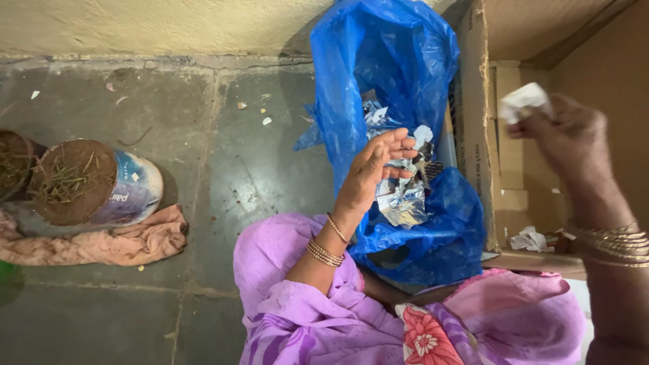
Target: The person sits on the floor and sorts through a blue plastic bag filled with crumpled paper and wrappers. They pick up items, separate materials by hand, and place sorted pieces into a nearby cardboard box.
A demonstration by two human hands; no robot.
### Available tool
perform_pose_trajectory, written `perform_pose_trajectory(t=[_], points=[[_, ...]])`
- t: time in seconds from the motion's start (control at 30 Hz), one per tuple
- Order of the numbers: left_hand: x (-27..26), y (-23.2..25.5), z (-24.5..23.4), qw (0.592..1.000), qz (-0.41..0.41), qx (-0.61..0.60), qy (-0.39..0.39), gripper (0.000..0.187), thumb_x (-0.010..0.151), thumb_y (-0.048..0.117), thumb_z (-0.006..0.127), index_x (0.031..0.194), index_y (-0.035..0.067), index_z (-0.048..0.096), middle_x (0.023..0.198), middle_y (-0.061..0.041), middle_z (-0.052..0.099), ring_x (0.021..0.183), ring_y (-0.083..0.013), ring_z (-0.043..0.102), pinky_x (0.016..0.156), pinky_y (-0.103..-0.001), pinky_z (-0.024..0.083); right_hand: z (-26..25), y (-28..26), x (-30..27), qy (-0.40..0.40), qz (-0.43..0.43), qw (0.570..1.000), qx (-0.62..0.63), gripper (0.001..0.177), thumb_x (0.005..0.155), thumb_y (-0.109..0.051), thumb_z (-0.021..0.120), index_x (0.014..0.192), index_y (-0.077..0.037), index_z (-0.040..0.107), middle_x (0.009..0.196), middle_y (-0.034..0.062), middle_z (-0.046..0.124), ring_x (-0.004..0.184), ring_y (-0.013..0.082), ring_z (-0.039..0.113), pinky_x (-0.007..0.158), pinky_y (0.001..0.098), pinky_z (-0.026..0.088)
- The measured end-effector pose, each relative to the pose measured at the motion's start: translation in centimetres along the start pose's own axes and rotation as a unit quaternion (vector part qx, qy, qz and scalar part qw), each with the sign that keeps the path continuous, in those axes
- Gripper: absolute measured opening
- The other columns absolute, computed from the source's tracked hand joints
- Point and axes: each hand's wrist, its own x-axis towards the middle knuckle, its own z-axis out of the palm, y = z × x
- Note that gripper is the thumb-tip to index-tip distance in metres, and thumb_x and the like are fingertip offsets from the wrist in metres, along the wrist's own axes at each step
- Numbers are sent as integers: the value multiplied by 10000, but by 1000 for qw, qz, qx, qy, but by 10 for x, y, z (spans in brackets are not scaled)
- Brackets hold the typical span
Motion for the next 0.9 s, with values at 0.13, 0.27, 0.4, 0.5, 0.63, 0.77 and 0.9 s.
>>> perform_pose_trajectory(t=[0.13,0.27,0.4,0.5,0.63,0.77,0.9], points=[[1,0,0,1000,11,-13,15,762,1061,583,484,1501,-38,458,1421,-210,580,1312,-307,590,981,-437,585,11,-47,-2,-201,-132,965,106,572,1017,-208,673,1494,11,446,1397,131,605,1227,228,610,990,356,521],[0,-2,-1,999,11,-27,23,749,1065,571,495,1488,-46,458,1426,-220,569,1329,-328,583,971,-455,584,-8,14,20,-85,2,994,-68,512,1057,-323,586,1461,-12,538,1303,183,665,1235,253,617,1011,387,523],[2,-1,-1,999,10,-33,14,731,1069,555,483,1492,-41,462,1431,-217,571,1327,-325,587,976,-451,584,-30,175,52,-177,183,888,-382,514,1028,-466,582,1263,-20,677,1225,212,725,1143,330,695,993,450,536],[1,-3,-2,999,8,-32,17,717,1076,542,486,1491,-42,463,1432,-221,570,1322,-330,592,974,-451,584,-50,281,24,-356,229,763,-489,494,988,-533,585,1166,-104,752,1202,180,739,1121,348,708,996,476,530],[1,-2,-2,999,11,-26,18,723,1080,551,479,1495,-41,462,1434,-219,571,1320,-330,598,971,-448,589,-65,323,-44,-447,220,705,-504,411,958,-495,597,1159,-175,759,1198,134,730,1113,322,690,980,466,528],[1,0,-2,999,6,-27,17,731,1079,562,464,1497,-38,461,1431,-216,578,1320,-325,599,968,-445,592,-42,320,-68,-482,251,690,-478,378,953,-451,607,1147,-163,757,1173,136,737,1072,318,701,942,463,540],[1,3,-1,999,30,-24,15,746,1073,574,490,1506,-33,456,1435,-219,577,1322,-328,599,990,-443,585,-19,319,-85,-494,264,693,-453,345,948,-407,618,1136,-151,754,1147,139,744,1031,314,711,905,459,553]])
